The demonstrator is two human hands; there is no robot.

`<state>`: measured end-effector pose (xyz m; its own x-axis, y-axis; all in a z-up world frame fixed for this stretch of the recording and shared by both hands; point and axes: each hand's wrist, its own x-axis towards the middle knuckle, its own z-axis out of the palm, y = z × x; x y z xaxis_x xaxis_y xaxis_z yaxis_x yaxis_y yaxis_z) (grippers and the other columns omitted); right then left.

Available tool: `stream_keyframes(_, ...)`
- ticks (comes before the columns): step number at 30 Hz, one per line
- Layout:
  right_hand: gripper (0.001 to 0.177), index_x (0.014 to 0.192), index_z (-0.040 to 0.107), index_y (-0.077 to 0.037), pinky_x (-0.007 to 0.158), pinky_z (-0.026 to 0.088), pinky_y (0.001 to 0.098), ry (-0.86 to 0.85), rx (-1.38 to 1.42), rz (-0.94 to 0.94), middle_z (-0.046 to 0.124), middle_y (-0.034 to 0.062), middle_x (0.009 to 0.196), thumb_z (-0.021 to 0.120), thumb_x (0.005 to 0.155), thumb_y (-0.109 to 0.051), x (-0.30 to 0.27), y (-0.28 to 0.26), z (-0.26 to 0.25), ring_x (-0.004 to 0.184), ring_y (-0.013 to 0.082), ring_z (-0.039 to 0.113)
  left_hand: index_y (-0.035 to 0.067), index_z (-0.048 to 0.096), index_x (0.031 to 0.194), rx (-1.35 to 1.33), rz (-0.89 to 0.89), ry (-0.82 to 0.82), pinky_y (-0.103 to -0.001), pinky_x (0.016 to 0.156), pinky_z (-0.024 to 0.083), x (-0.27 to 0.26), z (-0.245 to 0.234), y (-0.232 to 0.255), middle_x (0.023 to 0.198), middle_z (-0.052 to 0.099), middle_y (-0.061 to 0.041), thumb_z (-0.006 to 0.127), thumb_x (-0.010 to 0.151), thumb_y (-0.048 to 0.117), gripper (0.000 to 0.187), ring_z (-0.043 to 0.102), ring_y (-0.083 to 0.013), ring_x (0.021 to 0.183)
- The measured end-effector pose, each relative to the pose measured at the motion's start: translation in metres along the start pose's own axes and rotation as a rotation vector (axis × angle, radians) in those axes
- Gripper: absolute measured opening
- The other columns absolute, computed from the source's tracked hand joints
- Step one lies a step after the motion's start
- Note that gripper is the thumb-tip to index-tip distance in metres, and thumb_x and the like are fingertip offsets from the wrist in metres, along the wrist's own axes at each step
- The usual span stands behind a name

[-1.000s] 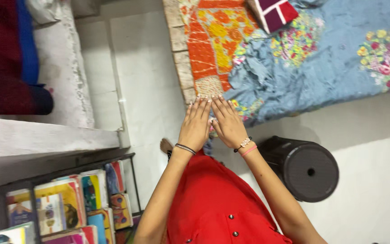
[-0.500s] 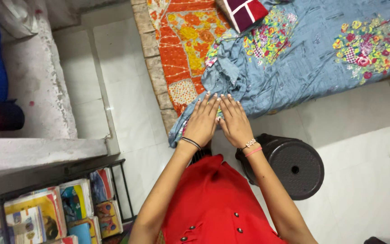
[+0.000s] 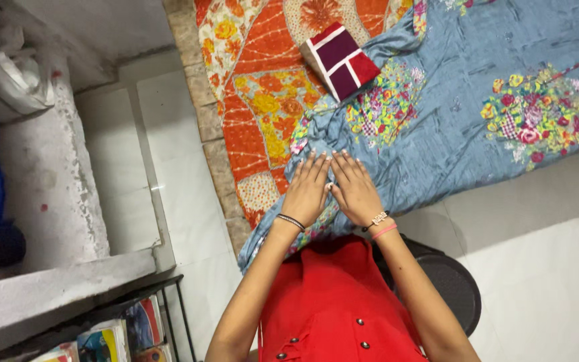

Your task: The person picks up several folded items of clothing, including shirts and trousers, from a bed and stacks them into different sections of a storage shelf.

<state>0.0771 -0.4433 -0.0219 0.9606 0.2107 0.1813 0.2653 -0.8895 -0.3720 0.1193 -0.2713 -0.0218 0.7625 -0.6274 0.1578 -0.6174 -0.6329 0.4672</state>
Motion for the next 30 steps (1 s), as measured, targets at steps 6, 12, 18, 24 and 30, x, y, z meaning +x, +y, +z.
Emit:
stream_keyframes(6,0.060,0.149,0.044,0.002,0.124,0.023,0.0482,-0.045,0.052,-0.032,0.040,0.0172,0.160,0.057,0.097,-0.025,0.031,0.059,0.002,0.151,0.0348,0.031,-0.003,0.041,0.151,0.009,-0.062,-0.017,-0.050,0.126,0.020,0.053,0.027,-0.006,0.161,0.038,-0.018,0.054,0.099,0.021,0.059,0.025,-0.0364,0.154)
stream_keyframes(12,0.061,0.149,0.043,0.002,0.123,0.023,0.0490,-0.134,0.084,-0.078,0.039,0.0173,0.159,0.058,0.097,-0.027,0.061,0.144,-0.002,0.150,0.0339,0.031,-0.002,0.040,0.152,0.010,-0.142,-0.040,-0.052,0.124,0.019,0.121,0.069,0.000,0.160,0.038,-0.019,0.056,0.097,0.023,0.062,0.024,-0.0364,0.154)
stream_keyframes(18,0.061,0.150,0.042,0.002,0.123,0.024,0.0482,-0.199,0.121,-0.126,0.038,0.0181,0.160,0.058,0.096,-0.024,0.090,0.226,-0.001,0.151,0.0351,0.031,0.003,0.042,0.151,-0.062,-0.265,-0.086,-0.051,0.124,0.024,0.190,0.110,0.000,0.158,0.040,-0.018,0.060,0.096,0.026,0.062,0.026,-0.0362,0.155)
stream_keyframes(24,0.062,0.151,0.042,0.002,0.124,0.026,0.0488,-0.203,0.210,-0.185,0.038,0.0200,0.161,0.060,0.096,-0.019,0.122,0.279,0.022,0.150,0.0378,0.034,0.000,0.042,0.151,-0.156,-0.356,-0.006,-0.048,0.123,0.027,0.231,0.158,-0.021,0.155,0.045,-0.022,0.062,0.095,0.024,0.064,0.034,-0.0387,0.150)
stream_keyframes(30,0.065,0.152,0.043,-0.004,0.120,0.032,0.0492,-0.247,0.275,-0.150,0.042,0.0235,0.157,0.064,0.093,-0.022,0.159,0.317,0.059,0.144,0.0423,0.040,-0.003,0.046,0.148,-0.437,-0.447,0.063,-0.043,0.121,0.034,0.241,0.237,-0.100,0.151,0.048,-0.025,0.064,0.091,0.023,0.065,0.045,-0.0409,0.143)
